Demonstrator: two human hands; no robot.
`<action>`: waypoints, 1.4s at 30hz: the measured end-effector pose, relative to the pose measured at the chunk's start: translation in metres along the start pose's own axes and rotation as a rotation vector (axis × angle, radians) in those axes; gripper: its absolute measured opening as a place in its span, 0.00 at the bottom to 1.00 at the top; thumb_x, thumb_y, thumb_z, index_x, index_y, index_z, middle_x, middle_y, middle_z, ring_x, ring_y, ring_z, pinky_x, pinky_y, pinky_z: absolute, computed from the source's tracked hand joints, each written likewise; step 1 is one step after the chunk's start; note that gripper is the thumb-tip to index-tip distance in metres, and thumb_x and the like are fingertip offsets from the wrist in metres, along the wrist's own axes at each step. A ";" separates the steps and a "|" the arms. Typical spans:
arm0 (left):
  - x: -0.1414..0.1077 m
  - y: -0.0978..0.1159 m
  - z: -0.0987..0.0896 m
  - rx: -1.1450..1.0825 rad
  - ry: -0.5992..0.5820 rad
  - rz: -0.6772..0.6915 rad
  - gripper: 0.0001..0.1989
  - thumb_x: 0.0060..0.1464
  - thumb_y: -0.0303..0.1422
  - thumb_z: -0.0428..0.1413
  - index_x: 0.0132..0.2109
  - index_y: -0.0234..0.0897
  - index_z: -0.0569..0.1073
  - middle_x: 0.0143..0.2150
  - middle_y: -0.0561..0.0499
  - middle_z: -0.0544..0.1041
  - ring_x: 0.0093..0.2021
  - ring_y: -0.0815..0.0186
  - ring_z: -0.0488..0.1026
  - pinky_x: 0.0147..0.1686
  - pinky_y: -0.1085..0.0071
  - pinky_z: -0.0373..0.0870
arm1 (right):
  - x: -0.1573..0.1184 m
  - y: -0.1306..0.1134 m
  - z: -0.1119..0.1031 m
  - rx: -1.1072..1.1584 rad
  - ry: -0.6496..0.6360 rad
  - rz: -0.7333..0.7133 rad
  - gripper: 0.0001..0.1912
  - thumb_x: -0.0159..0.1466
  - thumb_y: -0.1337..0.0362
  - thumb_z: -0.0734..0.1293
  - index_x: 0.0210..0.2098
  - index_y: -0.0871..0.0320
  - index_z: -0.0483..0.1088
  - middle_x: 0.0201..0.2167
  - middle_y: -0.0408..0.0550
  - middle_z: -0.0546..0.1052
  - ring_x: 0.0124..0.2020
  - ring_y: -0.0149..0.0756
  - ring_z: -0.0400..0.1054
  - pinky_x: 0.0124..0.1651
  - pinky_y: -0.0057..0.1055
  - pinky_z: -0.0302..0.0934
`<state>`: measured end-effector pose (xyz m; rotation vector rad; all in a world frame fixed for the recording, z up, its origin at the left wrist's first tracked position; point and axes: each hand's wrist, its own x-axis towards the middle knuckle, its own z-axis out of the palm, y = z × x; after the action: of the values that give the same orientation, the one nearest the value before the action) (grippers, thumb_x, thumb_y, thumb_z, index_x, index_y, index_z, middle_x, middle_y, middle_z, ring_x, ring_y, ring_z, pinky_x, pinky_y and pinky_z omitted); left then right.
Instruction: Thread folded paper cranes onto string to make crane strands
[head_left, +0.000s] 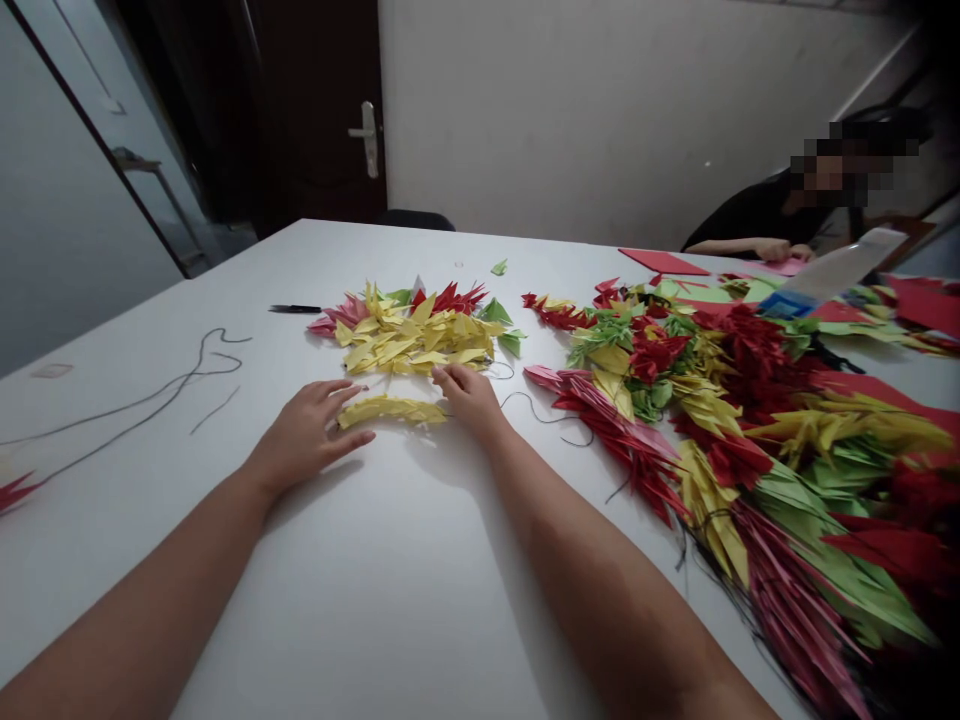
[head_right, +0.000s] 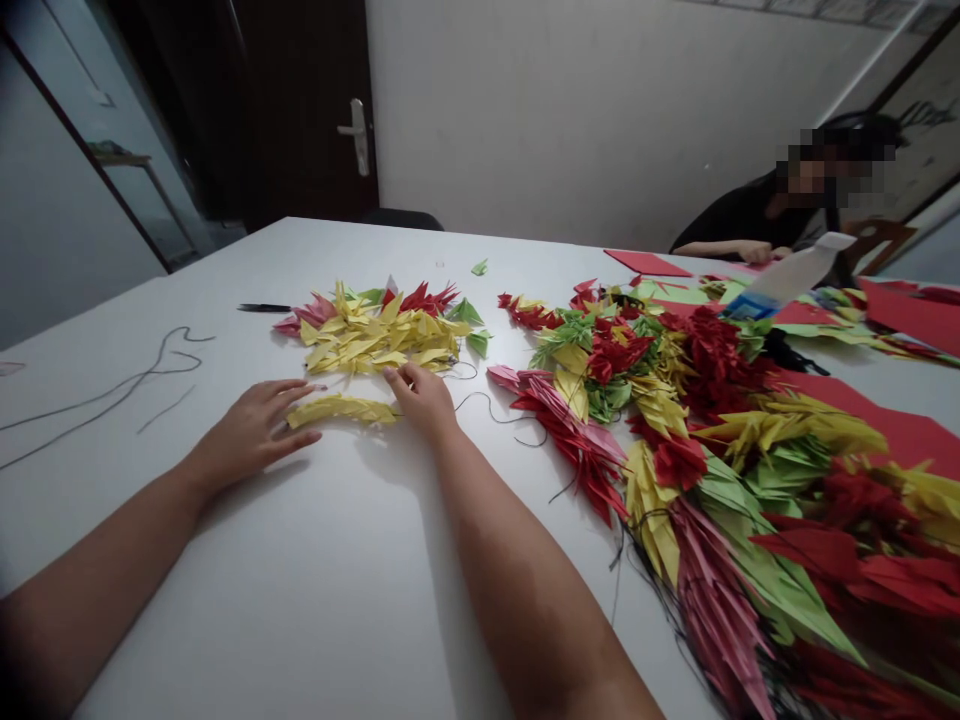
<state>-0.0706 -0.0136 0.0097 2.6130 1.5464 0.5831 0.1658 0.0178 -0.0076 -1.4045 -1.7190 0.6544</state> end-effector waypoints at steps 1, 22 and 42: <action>-0.002 -0.005 0.000 -0.038 -0.045 -0.026 0.35 0.48 0.56 0.47 0.55 0.36 0.65 0.55 0.44 0.66 0.56 0.55 0.59 0.56 0.58 0.55 | -0.001 -0.001 -0.001 0.003 -0.016 -0.021 0.23 0.60 0.46 0.55 0.27 0.60 0.66 0.23 0.42 0.66 0.27 0.28 0.59 0.30 0.24 0.50; 0.002 -0.008 0.008 -0.237 0.046 0.085 0.18 0.57 0.42 0.45 0.46 0.40 0.74 0.47 0.49 0.74 0.47 0.63 0.70 0.49 0.65 0.66 | -0.005 -0.002 -0.002 -0.073 -0.224 -0.257 0.07 0.52 0.68 0.66 0.32 0.60 0.70 0.29 0.42 0.69 0.30 0.27 0.60 0.32 0.23 0.53; 0.002 -0.006 0.014 -0.129 0.011 0.174 0.20 0.59 0.38 0.42 0.52 0.38 0.69 0.49 0.49 0.73 0.48 0.64 0.71 0.48 0.68 0.67 | -0.003 0.007 -0.002 -0.231 -0.339 -0.459 0.21 0.59 0.70 0.62 0.52 0.58 0.67 0.38 0.50 0.71 0.41 0.34 0.62 0.48 0.31 0.56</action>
<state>-0.0696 -0.0066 -0.0036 2.6660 1.2459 0.6856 0.1719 0.0167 -0.0127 -1.0228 -2.3512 0.4623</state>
